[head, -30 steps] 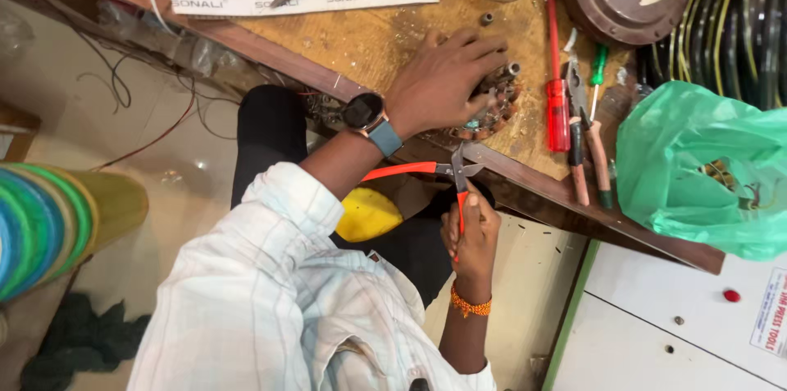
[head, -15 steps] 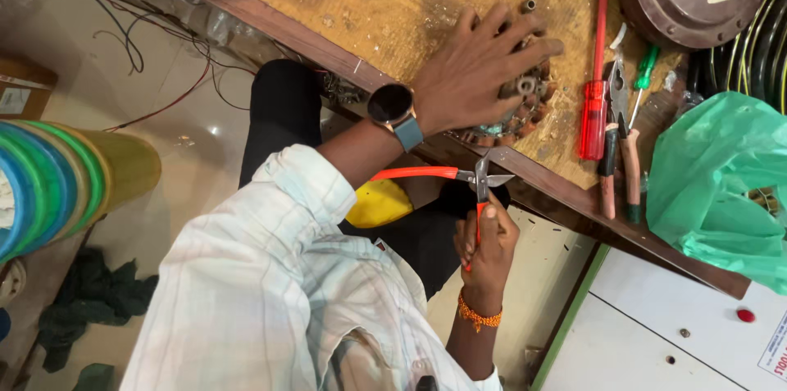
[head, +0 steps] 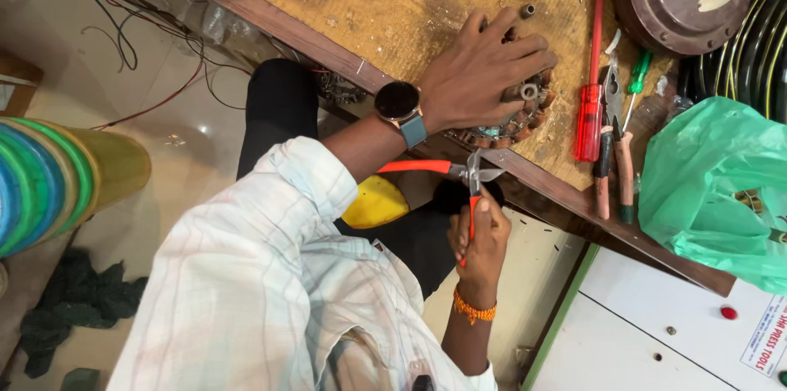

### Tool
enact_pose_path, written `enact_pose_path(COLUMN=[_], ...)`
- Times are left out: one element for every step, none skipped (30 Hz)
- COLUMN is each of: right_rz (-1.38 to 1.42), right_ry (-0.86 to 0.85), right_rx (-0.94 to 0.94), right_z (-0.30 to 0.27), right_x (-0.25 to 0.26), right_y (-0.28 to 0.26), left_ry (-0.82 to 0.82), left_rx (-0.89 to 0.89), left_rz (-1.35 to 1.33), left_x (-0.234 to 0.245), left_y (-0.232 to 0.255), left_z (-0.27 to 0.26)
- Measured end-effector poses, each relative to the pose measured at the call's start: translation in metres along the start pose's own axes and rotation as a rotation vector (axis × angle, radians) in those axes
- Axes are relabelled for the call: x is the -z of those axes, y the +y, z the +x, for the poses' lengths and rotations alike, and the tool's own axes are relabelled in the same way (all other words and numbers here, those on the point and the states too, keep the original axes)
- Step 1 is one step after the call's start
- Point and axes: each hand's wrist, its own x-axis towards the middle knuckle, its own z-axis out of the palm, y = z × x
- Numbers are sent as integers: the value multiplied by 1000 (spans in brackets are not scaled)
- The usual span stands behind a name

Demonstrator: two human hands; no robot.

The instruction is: The person uses pliers to remove small metal pieces from a circular electrical component on a workbench. The person repeatedly picks up pieces, clips them with pliers, and places them aside while working on the same component.

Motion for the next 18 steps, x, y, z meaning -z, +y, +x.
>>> enact_pose_path(right_rz=[8, 15, 24, 8, -7, -22, -141, -259, -376, -379, -376, -373, -311, -248, -192, -136, -86, -36], right_ry=[1, 2, -2, -11, -21, -31, 17, 65, 113, 105, 99, 94, 80, 65, 49, 58, 67, 76], right_rx=[3, 5, 9, 20, 31, 43, 79, 114, 149, 191, 231, 271, 258, 246, 240, 211, 176, 140], right_z=[2, 4, 7, 8, 10, 12, 13, 16, 19, 21, 21, 21, 18, 14, 12, 10, 6, 4], right_x=[2, 4, 6, 8, 11, 14, 16, 18, 19, 21, 19, 19, 17, 14, 13, 10, 9, 8], right_y=[1, 3, 5, 9, 13, 18, 25, 32, 40, 47, 54, 58, 61, 62, 59, 57, 52, 48], left_ry=[6, -41, -88, -135, -163, -190, -219, -205, -192, -179, -152, -125, -102, -149, -187, -225, -194, -163], left_rx=[-4, -12, -18, -24, -23, -23, -23, -9, 7, 23, 15, 6, -4, 12, 26, 41, 30, 18], left_rz=[2, 0, 3, 6, -8, -22, -37, -48, -57, -67, -59, -51, -44, -35, -27, -18, -21, -25], left_x=[-1, -1, 0, 1, 2, 3, 3, 2, 2, 1, 0, -1, -1, 0, 0, 1, 1, 1], left_y=[0, 0, -1, -3, -4, -5, -6, -8, -10, -11, -12, -11, -11, -10, -10, -11, -10, -10], left_z=[0, 1, 1, 1, 3, 4, 6, 7, 8, 9, 8, 9, 8, 7, 8, 9, 8, 7])
